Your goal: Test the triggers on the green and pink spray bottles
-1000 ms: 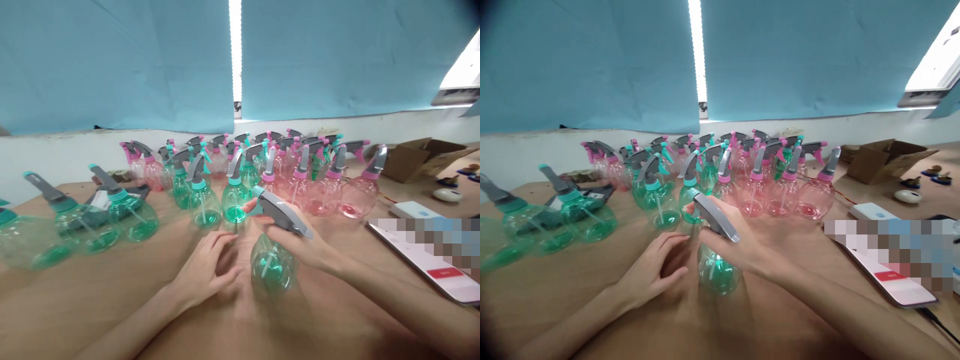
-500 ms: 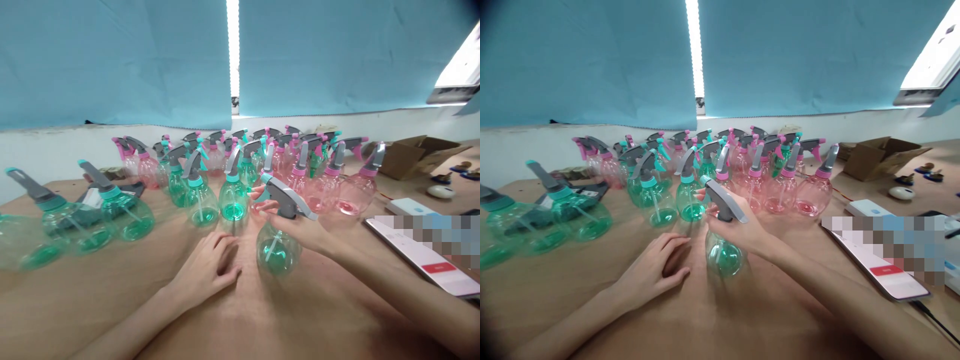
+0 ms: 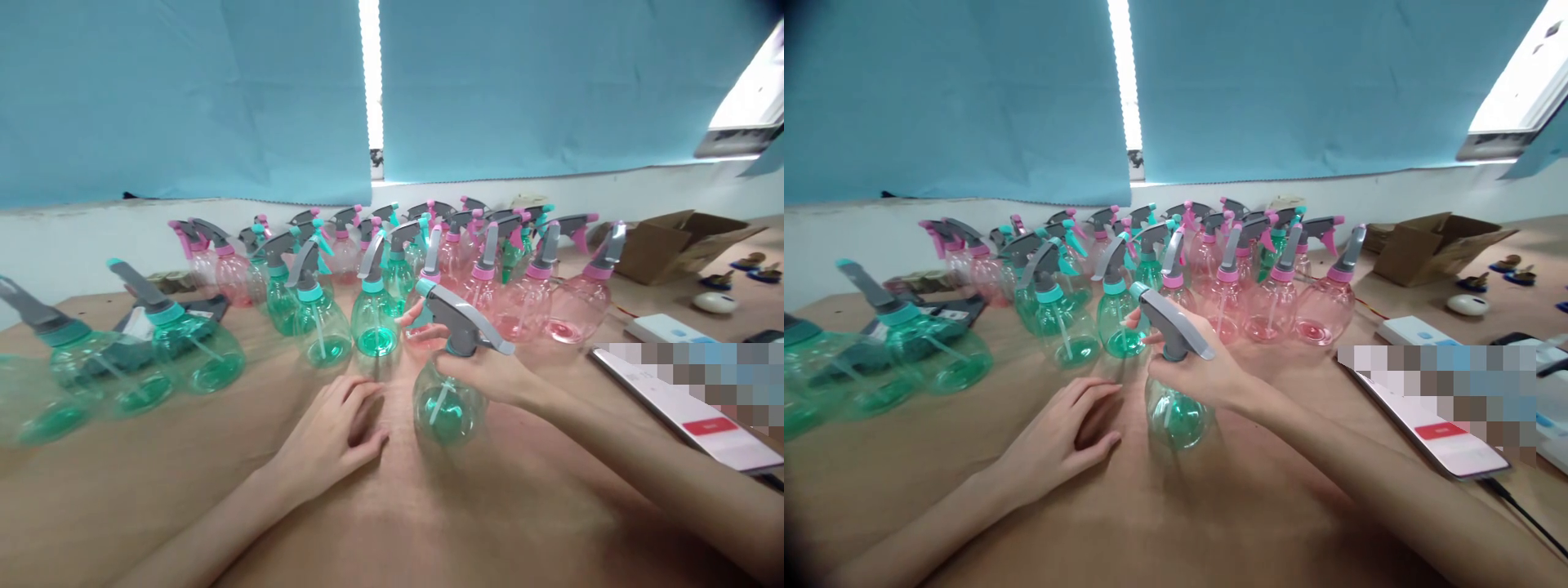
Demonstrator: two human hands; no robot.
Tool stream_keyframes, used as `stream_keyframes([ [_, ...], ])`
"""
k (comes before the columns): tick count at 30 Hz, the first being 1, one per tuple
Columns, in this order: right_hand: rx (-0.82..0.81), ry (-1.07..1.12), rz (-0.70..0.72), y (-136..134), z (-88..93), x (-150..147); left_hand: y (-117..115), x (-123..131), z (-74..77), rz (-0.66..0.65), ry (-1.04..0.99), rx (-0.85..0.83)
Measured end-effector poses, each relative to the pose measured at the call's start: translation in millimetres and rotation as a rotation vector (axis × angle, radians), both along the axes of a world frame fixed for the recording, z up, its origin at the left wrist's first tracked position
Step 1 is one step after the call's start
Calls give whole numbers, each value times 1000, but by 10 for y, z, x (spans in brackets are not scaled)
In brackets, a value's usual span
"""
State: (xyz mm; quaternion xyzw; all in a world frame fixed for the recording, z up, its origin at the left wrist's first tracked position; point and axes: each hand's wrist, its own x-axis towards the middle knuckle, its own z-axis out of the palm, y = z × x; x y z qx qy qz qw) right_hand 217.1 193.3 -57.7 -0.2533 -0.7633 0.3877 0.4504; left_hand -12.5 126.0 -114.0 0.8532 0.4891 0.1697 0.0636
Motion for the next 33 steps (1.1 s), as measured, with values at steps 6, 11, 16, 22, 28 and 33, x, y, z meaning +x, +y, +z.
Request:
stream_keyframes([
  [6, -3, -51, 6, -53, 72, 34, 0, -9, -1, 2, 3, -9],
  [11, -5, -81, 6, -128, 89, 38, 4, -12, -17, 6, 0, 10],
  [16, -1, -41, -1, -122, 37, -6, -9, -7, -26, 17, -10, 25],
  [22, 9, -6, -55, -114, 0, -61, 7, -10, -52, 30, 29, 36],
  [28, -19, -31, -34, -127, 17, -70, 21, -29, -85, 40, 79, 26],
  [33, -40, -56, 3, -133, 37, -66, 24, -24, -73, 30, 108, 21],
])
